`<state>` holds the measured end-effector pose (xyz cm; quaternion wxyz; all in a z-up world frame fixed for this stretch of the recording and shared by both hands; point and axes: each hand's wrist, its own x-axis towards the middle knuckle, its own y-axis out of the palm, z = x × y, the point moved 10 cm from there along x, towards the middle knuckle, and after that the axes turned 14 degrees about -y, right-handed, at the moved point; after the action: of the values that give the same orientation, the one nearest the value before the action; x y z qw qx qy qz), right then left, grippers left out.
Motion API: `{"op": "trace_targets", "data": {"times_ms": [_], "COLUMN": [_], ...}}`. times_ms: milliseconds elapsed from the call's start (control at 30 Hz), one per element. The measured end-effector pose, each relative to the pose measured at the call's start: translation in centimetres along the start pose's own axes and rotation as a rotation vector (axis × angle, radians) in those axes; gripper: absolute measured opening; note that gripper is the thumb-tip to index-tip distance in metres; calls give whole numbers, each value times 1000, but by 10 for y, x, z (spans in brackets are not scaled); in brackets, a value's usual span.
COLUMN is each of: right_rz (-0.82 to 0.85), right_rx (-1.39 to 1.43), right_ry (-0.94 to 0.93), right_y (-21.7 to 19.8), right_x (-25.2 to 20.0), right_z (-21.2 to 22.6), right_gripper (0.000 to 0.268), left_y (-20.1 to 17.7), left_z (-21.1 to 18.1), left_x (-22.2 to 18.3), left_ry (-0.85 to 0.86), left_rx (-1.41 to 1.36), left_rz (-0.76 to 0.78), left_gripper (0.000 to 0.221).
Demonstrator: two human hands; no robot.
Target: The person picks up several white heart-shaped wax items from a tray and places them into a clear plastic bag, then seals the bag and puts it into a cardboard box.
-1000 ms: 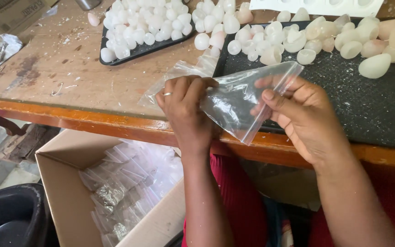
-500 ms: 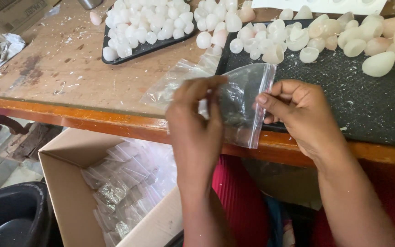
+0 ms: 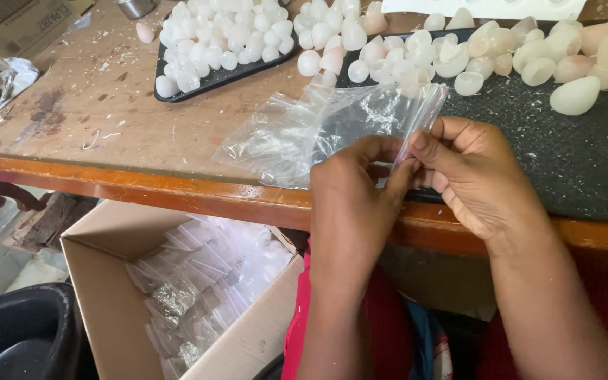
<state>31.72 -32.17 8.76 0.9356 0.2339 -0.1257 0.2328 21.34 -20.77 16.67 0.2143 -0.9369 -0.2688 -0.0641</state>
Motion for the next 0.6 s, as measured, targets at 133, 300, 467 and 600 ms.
{"op": "trace_targets", "data": {"times_ms": [133,300,467,600], "right_rz": [13,-20,-54,78], "right_rx": [-6,-252,-929,-1210], "right_ry": [-19,-158,-433,-419], "right_y": [0,-3,31,34], "right_x": [1,4,-12,-9], "right_z": [-1,-3,39,29], "right_gripper": [15,11,32,40], "left_y": [-2,-23,-32,-17], "left_z": [-1,-6,-11,-25], "left_x": [-1,-9,-17,-8], "left_ry": [-38,146,255,380], "left_rx": [-10,129,240,320], "left_rz": [-13,-363,-535,-417], "left_gripper": [17,12,13,45]}}
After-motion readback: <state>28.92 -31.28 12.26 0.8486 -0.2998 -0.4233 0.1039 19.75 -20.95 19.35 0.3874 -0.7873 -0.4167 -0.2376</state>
